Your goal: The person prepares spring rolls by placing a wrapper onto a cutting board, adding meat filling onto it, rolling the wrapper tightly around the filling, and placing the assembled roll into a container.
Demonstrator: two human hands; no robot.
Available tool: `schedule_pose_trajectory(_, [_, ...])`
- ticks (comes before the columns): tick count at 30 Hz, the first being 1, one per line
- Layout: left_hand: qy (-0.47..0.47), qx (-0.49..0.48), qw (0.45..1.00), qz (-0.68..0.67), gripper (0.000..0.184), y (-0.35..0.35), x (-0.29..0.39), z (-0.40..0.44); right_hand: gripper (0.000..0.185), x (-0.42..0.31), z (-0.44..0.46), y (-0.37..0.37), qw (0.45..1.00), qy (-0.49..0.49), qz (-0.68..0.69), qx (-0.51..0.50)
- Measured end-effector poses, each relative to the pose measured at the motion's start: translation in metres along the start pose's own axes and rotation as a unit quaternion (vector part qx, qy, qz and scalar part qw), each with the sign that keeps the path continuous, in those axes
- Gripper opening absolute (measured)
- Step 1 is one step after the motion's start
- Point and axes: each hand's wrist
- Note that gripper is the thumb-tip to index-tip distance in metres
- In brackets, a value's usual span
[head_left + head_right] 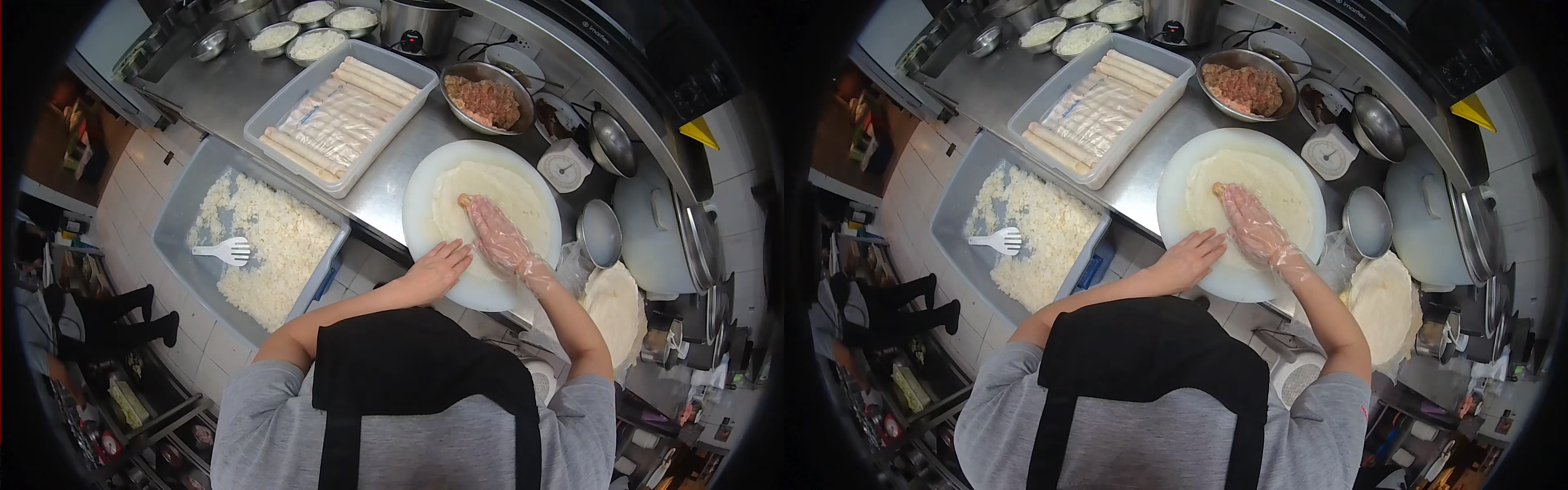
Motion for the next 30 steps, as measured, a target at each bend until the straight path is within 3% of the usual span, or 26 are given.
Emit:
schedule_pose_trajectory(4, [-0.005, 0.004, 1.0, -0.004, 0.052, 0.003, 0.001, -0.002, 0.058, 0.002, 0.02, -0.003, 1.0, -0.025, -0.013, -0.01])
schedule_pose_trajectory(5, [-0.006, 0.006, 1.0, -0.005, 0.052, 0.003, 0.001, -0.001, 0.048, 0.01, 0.03, -0.013, 0.993, 0.047, 0.09, -0.06])
schedule_pose_trajectory(7, [-0.005, 0.006, 1.0, -0.005, 0.052, 0.002, 0.001, -0.001, 0.034, 0.016, 0.052, -0.053, 0.925, 0.186, 0.291, -0.157])
schedule_pose_trajectory(10, [-0.004, 0.006, 1.0, 0.004, 0.053, 0.003, 0.002, -0.001, 0.027, 0.031, 0.045, -0.033, 0.933, 0.243, 0.239, 0.114])
schedule_pose_trajectory(13, [0.0, 0.003, 1.0, 0.012, 0.053, 0.004, 0.002, -0.002, 0.029, 0.013, 0.031, -0.016, 0.974, 0.194, 0.029, 0.116])
schedule_pose_trajectory(14, [0.001, 0.003, 1.0, 0.013, 0.053, 0.005, 0.002, -0.002, 0.032, 0.007, 0.027, -0.004, 0.97, 0.199, 0.017, 0.137])
schedule_pose_trajectory(20, [-0.003, -0.003, 1.0, 0.008, 0.052, 0.004, 0.002, -0.003, 0.029, 0.008, 0.027, 0.033, 0.927, 0.307, 0.102, 0.19])
schedule_pose_trajectory(23, [-0.002, -0.008, 1.0, 0.008, 0.052, 0.002, 0.002, -0.003, 0.026, -0.004, 0.038, 0.011, 0.945, 0.258, 0.065, 0.19])
schedule_pose_trajectory(26, [0.001, -0.005, 1.0, 0.01, 0.052, 0.004, 0.001, -0.003, 0.026, -0.006, 0.043, 0.02, 0.938, 0.253, 0.07, 0.228])
schedule_pose_trajectory(30, [0.0, 0.0, 1.0, 0.002, 0.051, 0.005, 0.001, -0.002, 0.026, -0.002, 0.046, 0.026, 0.939, 0.277, 0.08, 0.188])
Point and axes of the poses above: each hand's wrist, its own z-axis towards the middle knuckle, its own y-axis out of the palm, x = y × z, and after that the axes turned 12 degrees about x, right-handed
